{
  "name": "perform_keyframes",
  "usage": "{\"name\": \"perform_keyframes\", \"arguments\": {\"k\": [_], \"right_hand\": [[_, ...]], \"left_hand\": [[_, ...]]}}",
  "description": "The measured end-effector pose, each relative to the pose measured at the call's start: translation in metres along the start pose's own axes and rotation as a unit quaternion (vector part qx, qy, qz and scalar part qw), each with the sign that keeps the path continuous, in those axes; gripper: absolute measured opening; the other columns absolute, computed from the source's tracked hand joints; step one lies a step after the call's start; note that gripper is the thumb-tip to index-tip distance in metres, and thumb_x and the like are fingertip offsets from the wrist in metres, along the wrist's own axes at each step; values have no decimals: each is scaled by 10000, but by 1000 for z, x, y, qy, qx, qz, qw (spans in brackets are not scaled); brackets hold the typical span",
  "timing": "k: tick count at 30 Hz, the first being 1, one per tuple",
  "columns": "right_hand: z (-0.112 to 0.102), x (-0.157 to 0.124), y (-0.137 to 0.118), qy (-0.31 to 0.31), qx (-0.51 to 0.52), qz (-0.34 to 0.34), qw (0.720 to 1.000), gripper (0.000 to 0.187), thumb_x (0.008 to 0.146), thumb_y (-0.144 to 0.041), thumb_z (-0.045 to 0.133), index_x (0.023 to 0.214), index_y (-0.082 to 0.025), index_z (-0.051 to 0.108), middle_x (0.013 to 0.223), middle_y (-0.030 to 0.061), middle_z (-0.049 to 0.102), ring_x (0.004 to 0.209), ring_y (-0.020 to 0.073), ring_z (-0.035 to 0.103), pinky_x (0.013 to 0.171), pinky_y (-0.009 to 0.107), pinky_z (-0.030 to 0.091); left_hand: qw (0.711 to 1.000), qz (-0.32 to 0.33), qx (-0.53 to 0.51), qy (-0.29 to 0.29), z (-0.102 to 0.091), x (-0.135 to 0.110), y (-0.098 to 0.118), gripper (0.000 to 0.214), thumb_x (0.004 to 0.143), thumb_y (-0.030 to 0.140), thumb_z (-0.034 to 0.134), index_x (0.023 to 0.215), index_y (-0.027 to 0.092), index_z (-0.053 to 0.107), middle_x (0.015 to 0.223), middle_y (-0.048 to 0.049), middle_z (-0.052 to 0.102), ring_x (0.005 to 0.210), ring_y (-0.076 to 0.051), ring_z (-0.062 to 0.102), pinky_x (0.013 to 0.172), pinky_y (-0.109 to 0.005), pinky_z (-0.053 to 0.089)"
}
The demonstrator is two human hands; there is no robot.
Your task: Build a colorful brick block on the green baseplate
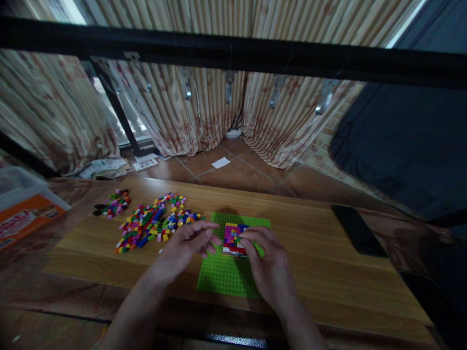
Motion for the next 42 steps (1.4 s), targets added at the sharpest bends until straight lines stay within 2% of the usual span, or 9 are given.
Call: {"name": "perform_keyframes", "arguments": {"k": [2, 4, 7, 10, 18, 24, 30, 38, 42], "right_hand": [[-3, 1, 7, -17, -21, -9, 1000, 157, 896, -324, 555, 879, -245, 690, 957, 48, 660, 929, 198, 617, 826, 356, 499], [-4, 1, 11, -36, -37, -18, 998, 175, 896, -334, 551, 880, -247, 702, 965, 54, 659, 937, 207, 614, 828, 367, 502], [-2, 0, 10, -52, -50, -29, 997, 180, 894, -342, 554, 882, -257, 712, 979, 52, 659, 949, 208, 611, 832, 369, 506], [2, 0, 6, -58, -61, -38, 996, 175, 893, -337, 556, 886, -265, 715, 974, 49, 658, 943, 208, 610, 820, 367, 514], [5, 2, -2, -69, -80, -64, 992, 171, 903, -267, 546, 858, -240, 709, 941, 49, 648, 911, 200, 591, 798, 363, 505], [7, 2, 1, -57, -75, -43, 995, 166, 893, -308, 563, 848, -252, 713, 940, 44, 655, 916, 204, 604, 803, 362, 508], [7, 2, 1, -59, -91, -55, 993, 174, 895, -300, 553, 849, -258, 715, 932, 41, 662, 909, 208, 611, 801, 361, 512], [8, 4, -7, -50, -146, -123, 980, 215, 918, -250, 518, 806, -229, 700, 902, 61, 655, 863, 208, 579, 768, 355, 512], [8, 4, -11, -62, -163, -134, 976, 238, 929, -228, 496, 797, -225, 695, 908, 63, 649, 867, 205, 569, 779, 356, 502]], "left_hand": [[999, 7, 43, 10, -6, 1, 0, 265, 808, 377, 609, 897, 137, 675, 674, -17, 649, 554, -98, 533, 516, -203, 385], [998, 5, 70, -11, -6, 0, -1, 247, 809, 377, 606, 831, 148, 695, 623, 3, 607, 529, -88, 483, 513, -200, 366], [995, 8, 86, -56, 1, -2, -2, 257, 825, 387, 582, 838, 163, 707, 633, 5, 600, 529, -90, 467, 535, -208, 375], [992, 19, 100, -74, 6, -3, -4, 264, 839, 389, 557, 828, 173, 709, 655, -2, 612, 548, -101, 479, 549, -213, 380], [984, 12, 155, -88, 7, -3, -15, 370, 869, 459, 502, 813, 159, 712, 683, -15, 638, 598, -123, 513, 560, -218, 368], [980, 14, 172, -94, 9, -4, -16, 392, 880, 465, 476, 875, 157, 718, 682, -17, 650, 586, -127, 514, 549, -224, 359], [982, 8, 165, -95, 10, -3, -19, 422, 873, 498, 473, 792, 155, 705, 658, -15, 636, 574, -121, 505, 538, -219, 354], [983, 6, 163, -89, 11, -4, -17, 370, 868, 454, 489, 805, 166, 713, 669, -11, 641, 584, -127, 513, 555, -231, 360], [984, 3, 157, -90, 11, -5, -15, 358, 871, 441, 484, 820, 170, 712, 672, -8, 639, 586, -126, 513, 562, -231, 367]]}}
Point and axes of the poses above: each hand's wrist, its own x-axis towards the middle knuckle, its own z-axis out of the palm, y = z × x, the point moved 3 cm from there along x, towards the middle knuckle
